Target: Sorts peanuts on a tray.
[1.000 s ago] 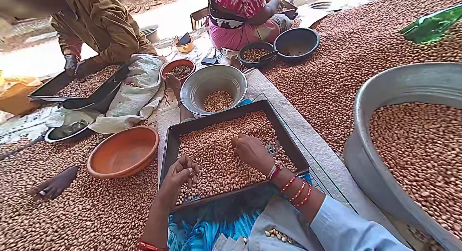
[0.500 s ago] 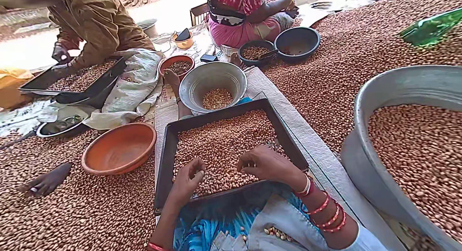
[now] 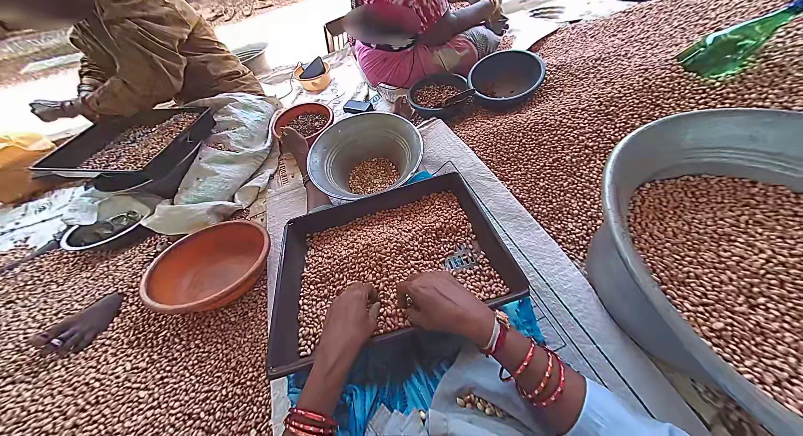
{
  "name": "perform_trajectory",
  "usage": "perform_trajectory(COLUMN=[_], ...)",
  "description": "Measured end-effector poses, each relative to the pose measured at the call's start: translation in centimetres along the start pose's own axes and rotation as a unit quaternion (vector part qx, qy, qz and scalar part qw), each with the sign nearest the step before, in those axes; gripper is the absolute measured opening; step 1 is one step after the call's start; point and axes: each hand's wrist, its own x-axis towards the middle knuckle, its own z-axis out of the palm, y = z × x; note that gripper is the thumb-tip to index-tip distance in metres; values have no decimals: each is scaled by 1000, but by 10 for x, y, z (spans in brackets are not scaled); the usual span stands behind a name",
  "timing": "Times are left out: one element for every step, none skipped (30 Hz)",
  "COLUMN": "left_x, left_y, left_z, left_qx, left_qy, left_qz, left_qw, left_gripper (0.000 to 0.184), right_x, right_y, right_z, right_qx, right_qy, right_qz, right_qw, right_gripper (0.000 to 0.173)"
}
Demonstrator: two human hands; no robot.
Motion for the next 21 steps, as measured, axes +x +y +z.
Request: perform_trajectory(left_x=[1,1,-1,-5,-10,-14,-17,-18,-19,-22,-26,-27,-23,-18,-13,-9,-6,-5,-3,-1,2], left_y=[-2,-5,-10,-18,-28,-41,-51,-59,-64,-69,-73,-73,-73,-71,-69,-66,-59,-48,-35,-23,-12], left_z=[0,-2,-4,-9,-13,-17,-21,-26,-31,-36,-42,-47,-49,-47,-43,-37,-31,-27,-22,-18,-14], left_qx=[-7,-27,-62,-116,-194,-294,-393,-453,-471,-459,-404,-302,-182,-87,-27,3,13,16,15,6,-15], left_qy=[4,14,30,40,31,-9,-80,-155,-194,-183,-136,-92,-75,-81,-101,-119,-133,-145,-149,-145,-136], left_qz=[0,5,20,55,115,196,277,337,356,325,250,143,34,-51,-97,-107,-93,-72,-55,-45,-40], left_qw=[1000,1000,997,991,974,936,873,811,783,806,869,938,980,992,990,987,987,987,987,988,990], left_gripper=[26,25,22,18,12,11,15,24,33,36,36,35,37,41,45,47,50,53,56,59,62], right_x=[-1,-3,-6,-9,-13,-15,-19,-23,-28,-34,-38,-39,-38,-37,-35,-32,-29,-24,-19,-13,-7], right_y=[0,-1,-2,-1,2,6,11,18,26,34,39,42,45,48,48,47,44,39,32,24,16], right_z=[-1,-3,-7,-13,-18,-21,-25,-31,-38,-45,-50,-53,-55,-54,-52,-49,-44,-39,-34,-29,-26], right_qx=[4,20,58,124,205,274,314,312,269,193,111,40,-15,-50,-62,-57,-42,-28,-19,-10,9], right_qy=[1,2,0,-10,-27,-44,-55,-54,-42,-22,-14,-21,-37,-59,-82,-102,-122,-137,-147,-149,-144], right_qz=[-1,-12,-41,-87,-148,-202,-229,-218,-169,-86,22,132,221,277,299,298,283,265,248,233,220], right_qw=[1000,1000,997,988,967,939,920,923,947,977,993,990,974,958,949,947,950,954,957,961,965], right_gripper=[19,19,19,18,18,21,25,28,30,31,34,36,37,37,36,37,39,43,47,51,56])
